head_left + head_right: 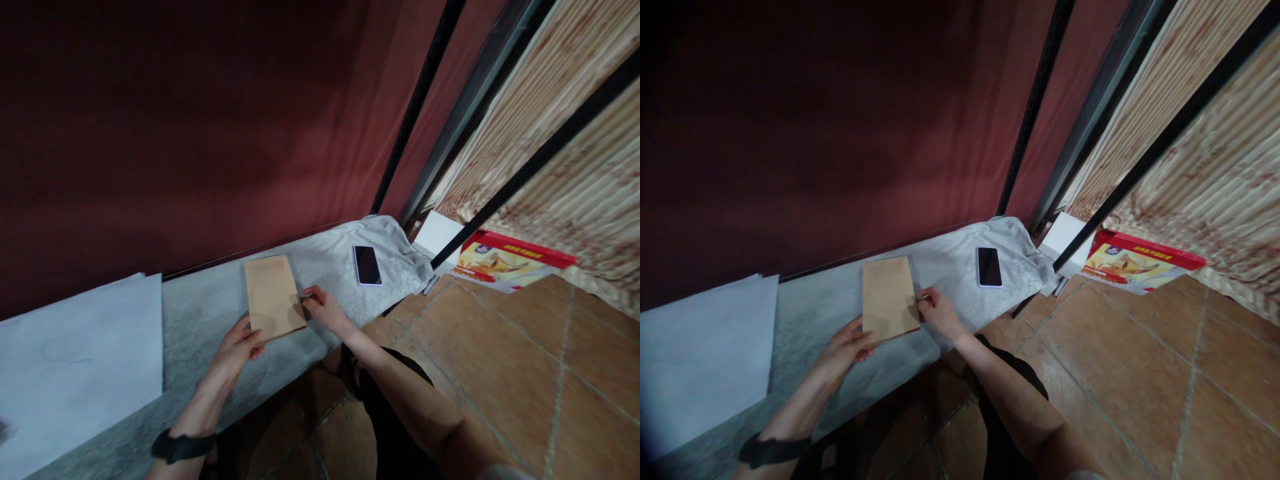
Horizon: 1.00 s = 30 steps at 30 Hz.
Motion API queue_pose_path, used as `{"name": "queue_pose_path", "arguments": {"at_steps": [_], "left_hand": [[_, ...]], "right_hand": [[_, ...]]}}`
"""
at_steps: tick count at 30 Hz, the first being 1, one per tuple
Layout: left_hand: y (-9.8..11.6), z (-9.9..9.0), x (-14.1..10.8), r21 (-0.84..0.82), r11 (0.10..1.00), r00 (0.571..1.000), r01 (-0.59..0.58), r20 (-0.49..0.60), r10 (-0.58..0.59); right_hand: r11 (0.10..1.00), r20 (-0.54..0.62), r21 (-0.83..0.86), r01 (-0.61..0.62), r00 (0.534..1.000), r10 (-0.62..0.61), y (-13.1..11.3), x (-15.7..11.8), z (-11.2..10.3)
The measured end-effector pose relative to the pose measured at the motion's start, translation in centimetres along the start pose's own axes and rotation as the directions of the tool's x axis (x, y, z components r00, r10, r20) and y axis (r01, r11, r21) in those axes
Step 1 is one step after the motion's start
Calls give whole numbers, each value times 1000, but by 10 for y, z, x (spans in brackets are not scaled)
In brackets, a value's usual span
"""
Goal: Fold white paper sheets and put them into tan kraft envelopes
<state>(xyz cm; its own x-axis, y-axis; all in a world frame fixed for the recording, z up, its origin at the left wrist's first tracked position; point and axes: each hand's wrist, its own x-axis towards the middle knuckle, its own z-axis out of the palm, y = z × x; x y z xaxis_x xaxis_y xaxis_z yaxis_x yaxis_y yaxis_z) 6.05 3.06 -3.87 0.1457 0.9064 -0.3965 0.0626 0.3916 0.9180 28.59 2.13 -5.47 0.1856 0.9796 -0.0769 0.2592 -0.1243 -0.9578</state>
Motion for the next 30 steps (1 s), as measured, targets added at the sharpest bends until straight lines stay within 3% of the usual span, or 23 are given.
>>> {"name": "queue_pose_path", "arguments": {"at_steps": [1,3,5,8,10,12,14,17,19,20,22,27,30], "left_hand": [[-1,0,-1,15,1000,1000,2,13,-2],[-3,2,-2,34,999,1000,8,26,-9],[-5,4,-2,49,999,1000,18,22,-19],[-8,5,2,137,990,999,33,-12,-31],[-10,4,4,289,957,998,12,-57,4],[-13,2,3,522,851,981,-52,-132,141],[-18,1,2,735,659,917,-160,-136,375],[-28,5,3,828,390,755,-402,59,653],[-33,9,12,799,277,665,-534,195,721],[-33,11,20,790,232,640,-568,247,728],[-26,14,42,795,164,633,-585,320,705],[13,21,117,796,69,679,-602,464,569],[21,24,148,782,15,687,-623,538,488]], "right_hand": [[986,-9,-123,114,993,-116,1,-1,1],[891,82,-310,331,943,-321,2,-2,4],[775,217,-432,460,888,-406,4,-4,10],[631,338,-584,510,860,-382,11,-5,19],[574,368,-639,512,859,-357,15,-6,24],[548,377,-661,513,858,-349,18,-6,27],[538,376,-671,510,859,-346,19,-6,28],[529,370,-675,513,857,-359,18,-6,27],[521,372,-670,529,846,-382,17,-6,26],[517,374,-666,537,841,-391,17,-6,26],[517,378,-663,541,839,-392,16,-6,26],[540,395,-664,518,856,-335,16,-2,26],[560,403,-643,522,853,-332,16,1,24]]}}
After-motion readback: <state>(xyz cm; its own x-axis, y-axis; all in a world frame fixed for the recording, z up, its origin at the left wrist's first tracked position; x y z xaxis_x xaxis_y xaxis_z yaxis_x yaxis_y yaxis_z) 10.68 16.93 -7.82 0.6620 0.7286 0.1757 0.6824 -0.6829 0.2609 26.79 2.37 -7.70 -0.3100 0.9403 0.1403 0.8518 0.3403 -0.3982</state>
